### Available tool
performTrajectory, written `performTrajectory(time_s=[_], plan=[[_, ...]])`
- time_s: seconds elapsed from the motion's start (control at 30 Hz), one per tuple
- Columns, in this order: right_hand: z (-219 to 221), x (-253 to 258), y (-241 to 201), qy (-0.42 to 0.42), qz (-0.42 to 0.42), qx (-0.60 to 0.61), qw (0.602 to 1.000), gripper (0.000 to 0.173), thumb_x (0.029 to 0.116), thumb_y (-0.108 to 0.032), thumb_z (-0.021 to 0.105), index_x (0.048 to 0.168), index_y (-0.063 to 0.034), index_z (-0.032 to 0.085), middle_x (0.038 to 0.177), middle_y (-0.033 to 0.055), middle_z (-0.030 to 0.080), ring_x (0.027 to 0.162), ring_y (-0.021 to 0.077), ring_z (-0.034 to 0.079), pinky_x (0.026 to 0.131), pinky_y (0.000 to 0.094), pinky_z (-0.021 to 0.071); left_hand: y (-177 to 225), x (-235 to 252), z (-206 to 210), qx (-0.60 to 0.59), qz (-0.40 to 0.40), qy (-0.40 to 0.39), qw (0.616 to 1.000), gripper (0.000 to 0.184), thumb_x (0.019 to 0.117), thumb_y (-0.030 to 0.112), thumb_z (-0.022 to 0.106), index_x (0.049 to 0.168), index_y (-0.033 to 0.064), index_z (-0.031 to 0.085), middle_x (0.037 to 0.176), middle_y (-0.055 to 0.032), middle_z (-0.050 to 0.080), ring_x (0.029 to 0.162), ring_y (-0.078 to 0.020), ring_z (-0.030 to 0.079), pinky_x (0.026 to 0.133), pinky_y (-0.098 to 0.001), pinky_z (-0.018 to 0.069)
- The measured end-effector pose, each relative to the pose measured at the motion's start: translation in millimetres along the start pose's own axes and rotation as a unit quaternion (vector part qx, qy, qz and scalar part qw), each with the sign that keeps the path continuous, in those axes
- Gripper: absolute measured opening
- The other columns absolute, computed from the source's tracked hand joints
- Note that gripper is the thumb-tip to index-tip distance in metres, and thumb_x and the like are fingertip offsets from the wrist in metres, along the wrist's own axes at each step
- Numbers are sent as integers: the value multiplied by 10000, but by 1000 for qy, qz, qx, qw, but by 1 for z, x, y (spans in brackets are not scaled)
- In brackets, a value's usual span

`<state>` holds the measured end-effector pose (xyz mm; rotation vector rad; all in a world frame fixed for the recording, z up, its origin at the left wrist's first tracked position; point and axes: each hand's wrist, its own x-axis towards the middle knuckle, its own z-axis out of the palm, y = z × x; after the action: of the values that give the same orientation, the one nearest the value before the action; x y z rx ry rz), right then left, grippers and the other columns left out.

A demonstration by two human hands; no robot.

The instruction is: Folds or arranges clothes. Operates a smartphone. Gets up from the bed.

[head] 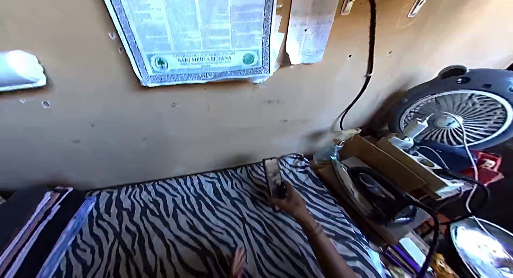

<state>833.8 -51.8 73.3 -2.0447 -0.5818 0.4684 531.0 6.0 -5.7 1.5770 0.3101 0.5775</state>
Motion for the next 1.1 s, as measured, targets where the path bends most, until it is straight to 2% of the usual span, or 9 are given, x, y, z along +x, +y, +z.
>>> performTrajectory(time_s=[0.07,0.13,0.27,0.33,0.4,0.5,0.77,0.97,1.1], plan=[[8,-64,-2,-83,20,-35,996,962,707,-372,923,1460,18,469,1249,258,656,1133,392,656,992,590,516,14,18,40,-191,-84,-6,978,936,1028,629,350,1599,-60,77,1634,-227,294,1467,-269,409,1176,-444,384],[18,-115,-3,-97,24,-71,992,1036,667,-399,932,1484,17,449,1312,273,623,1179,415,634,1009,601,506,27,27,66,-289,-144,11,946,886,1029,604,363,1619,26,43,1576,-166,389,1329,-236,544,1045,-461,500],[23,-176,17,-65,-21,-64,996,1096,607,-343,963,1461,98,437,1421,353,498,1291,489,527,1067,595,461,26,20,78,-398,-238,34,885,537,1102,414,168,1460,70,373,1255,-63,663,1115,-145,669,948,-347,564],[5,-189,34,-125,-41,10,991,1141,634,-365,948,1517,69,370,1462,292,495,1317,375,548,1064,495,506,26,17,73,-411,-258,12,874,545,1097,427,151,1409,87,442,1203,-43,700,1104,-143,682,947,-354,570],[-9,-189,57,-195,-88,124,969,1025,728,-331,881,1535,33,364,1475,164,529,1304,205,587,1056,361,549,25,17,62,-433,-269,-28,860,567,1092,447,130,1420,103,439,1235,-59,698,1144,-185,678,970,-395,571],[-12,-178,79,-252,-178,203,929,856,856,-271,781,1539,33,364,1535,112,493,1344,175,559,1100,353,523,28,25,46,-431,-274,-71,857,564,1097,439,121,1440,113,428,1270,-82,688,1177,-221,671,993,-423,564],[23,-178,79,-188,-194,234,934,809,795,10,727,1501,37,332,1384,113,580,1162,171,671,963,332,608,27,29,34,-456,-267,-58,847,504,1098,409,191,1432,120,433,1277,-95,684,1184,-231,669,997,-427,562],[23,-162,73,-213,-175,350,895,575,961,-259,663,1432,-28,428,1299,45,635,1114,138,663,959,313,573,31,34,27,-485,-250,-84,834,439,1088,364,271,1408,137,470,1280,-85,689,1191,-230,668,1008,-424,554],[33,-134,54,-230,-194,374,877,613,949,-249,644,1454,-22,382,1318,60,645,1143,146,670,970,336,576,37,55,17,-466,-233,-62,851,445,1089,383,267,1374,130,498,1244,-89,704,1163,-228,682,984,-418,567]])
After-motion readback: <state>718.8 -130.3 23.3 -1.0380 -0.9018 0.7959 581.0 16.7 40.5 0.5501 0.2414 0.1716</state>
